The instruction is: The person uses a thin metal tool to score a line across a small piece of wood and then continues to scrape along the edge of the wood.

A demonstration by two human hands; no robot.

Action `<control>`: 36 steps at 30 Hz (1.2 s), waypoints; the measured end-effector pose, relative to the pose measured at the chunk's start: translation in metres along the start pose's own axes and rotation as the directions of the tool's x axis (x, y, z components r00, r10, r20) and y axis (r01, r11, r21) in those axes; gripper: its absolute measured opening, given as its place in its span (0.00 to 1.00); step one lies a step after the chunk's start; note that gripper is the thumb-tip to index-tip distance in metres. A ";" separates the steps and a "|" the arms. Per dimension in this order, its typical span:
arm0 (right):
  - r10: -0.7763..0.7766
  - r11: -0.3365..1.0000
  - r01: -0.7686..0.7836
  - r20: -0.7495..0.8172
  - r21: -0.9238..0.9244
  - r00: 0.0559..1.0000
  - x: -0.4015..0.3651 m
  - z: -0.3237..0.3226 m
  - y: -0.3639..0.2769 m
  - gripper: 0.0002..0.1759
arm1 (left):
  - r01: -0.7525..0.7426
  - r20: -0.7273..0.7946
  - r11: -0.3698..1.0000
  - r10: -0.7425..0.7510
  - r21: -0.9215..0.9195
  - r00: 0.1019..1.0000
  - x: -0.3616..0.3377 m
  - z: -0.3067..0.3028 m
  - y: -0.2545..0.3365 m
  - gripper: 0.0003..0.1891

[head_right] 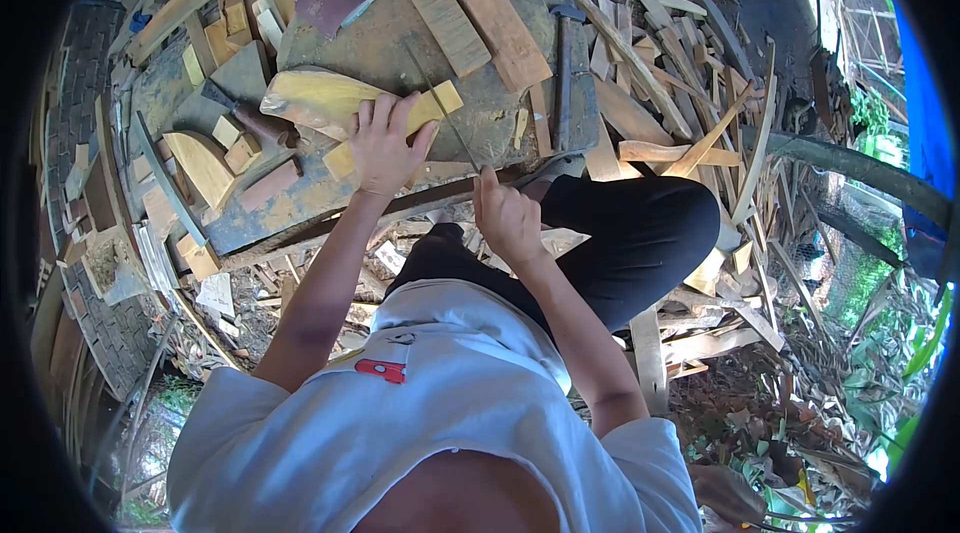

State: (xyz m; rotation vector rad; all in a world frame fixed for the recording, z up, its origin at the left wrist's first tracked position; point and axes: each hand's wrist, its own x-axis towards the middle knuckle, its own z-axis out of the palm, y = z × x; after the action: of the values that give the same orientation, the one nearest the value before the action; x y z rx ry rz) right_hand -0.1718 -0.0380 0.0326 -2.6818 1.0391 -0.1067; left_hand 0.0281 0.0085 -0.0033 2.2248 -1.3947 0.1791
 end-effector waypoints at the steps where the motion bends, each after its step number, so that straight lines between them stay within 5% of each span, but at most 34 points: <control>1: 0.005 1.000 -0.005 0.003 -0.001 1.000 0.004 0.000 -0.001 0.16 | -0.002 0.004 1.000 0.002 -0.004 1.000 -0.001 0.001 0.000 0.24; 3: 0.073 0.994 -0.084 0.137 0.074 0.988 0.033 0.006 -0.005 0.14 | 0.002 -0.005 1.000 -0.002 0.010 1.000 -0.001 0.004 0.000 0.24; 5: 0.069 0.995 -0.075 0.102 0.060 0.992 0.058 0.026 -0.011 0.13 | 0.030 -0.024 1.000 -0.030 -0.003 0.999 0.002 0.006 0.002 0.24; 6: -0.054 0.998 0.045 -0.188 -0.054 0.981 0.064 0.036 -0.014 0.12 | 0.063 -0.039 0.998 -0.063 -0.011 0.997 0.001 0.005 0.001 0.24; 7: -0.202 0.973 0.125 -0.448 -0.195 0.871 0.066 0.044 -0.015 0.12 | 0.064 -0.039 0.998 -0.064 -0.004 0.997 0.000 0.004 0.000 0.24; 8: -0.207 0.972 0.132 -0.446 -0.193 0.871 0.061 0.046 -0.011 0.12 | 0.037 -0.034 0.999 -0.037 -0.009 0.999 -0.001 0.003 0.000 0.24; 10: 0.016 0.998 -0.017 0.008 0.067 1.000 0.048 0.022 -0.008 0.14 | 0.016 -0.038 1.000 -0.016 -0.011 0.999 0.000 0.002 0.000 0.24; 14: -0.002 0.999 0.002 -0.002 0.035 1.000 0.010 0.019 0.005 0.16 | 0.028 -0.006 0.999 -0.028 -0.017 1.000 0.000 0.001 0.001 0.24; 20: -0.044 0.997 0.050 -0.094 0.059 0.995 0.060 0.037 -0.008 0.15 | 0.037 0.024 0.998 -0.036 -0.041 0.999 -0.001 0.001 0.002 0.24; 22: -0.221 0.965 0.142 -0.396 -0.219 0.891 0.066 0.043 -0.010 0.15 | 0.060 0.028 0.997 -0.059 -0.048 0.998 0.001 0.001 0.002 0.24; 23: -0.228 0.964 0.149 -0.393 -0.220 0.891 0.062 0.042 -0.007 0.15 | 0.049 0.024 0.998 -0.048 -0.041 0.999 0.000 0.001 0.003 0.24; 25: -0.025 1.000 0.024 -0.062 -0.013 0.998 0.043 0.027 -0.005 0.14 | 0.039 0.022 0.999 -0.039 -0.027 0.999 -0.001 0.001 0.000 0.23; 26: -0.030 0.999 0.030 -0.059 -0.012 0.998 0.029 0.027 0.001 0.14 | 0.034 0.018 0.999 -0.034 -0.023 0.999 -0.001 0.001 0.001 0.23; 28: -0.270 0.956 0.194 -0.399 -0.220 0.876 0.004 0.032 0.012 0.15 | 0.038 0.014 0.999 -0.038 -0.016 0.999 -0.001 0.003 0.002 0.23; 31: -0.236 0.960 0.174 -0.298 -0.220 0.925 0.020 0.035 0.008 0.18 | 0.019 0.012 1.000 -0.019 -0.024 1.000 0.000 0.001 0.002 0.24; 32: -0.014 1.000 0.014 0.019 -0.012 1.000 0.039 0.029 0.001 0.18 | 0.021 0.014 0.999 -0.021 -0.030 1.000 0.000 0.001 0.002 0.24; 33: -0.013 1.000 0.013 0.014 -0.011 1.000 0.050 0.038 -0.002 0.18 | 0.025 0.013 0.999 -0.024 -0.033 1.000 0.000 0.001 0.002 0.24; 35: -0.223 0.966 0.145 -0.404 -0.215 0.887 0.060 0.056 -0.004 0.15 | 0.036 0.025 0.999 -0.035 -0.038 0.999 -0.001 0.001 0.001 0.23; 36: -0.226 0.965 0.147 -0.405 -0.216 0.886 0.060 0.050 -0.005 0.15 | 0.053 0.035 0.997 -0.051 -0.048 0.998 0.000 0.002 0.002 0.23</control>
State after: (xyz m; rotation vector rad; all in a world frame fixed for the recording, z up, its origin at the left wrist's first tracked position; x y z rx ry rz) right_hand -0.1165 -0.0637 -0.0155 -2.9989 0.9307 -0.7008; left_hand 0.0262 0.0074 -0.0046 2.2304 -1.3428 0.0887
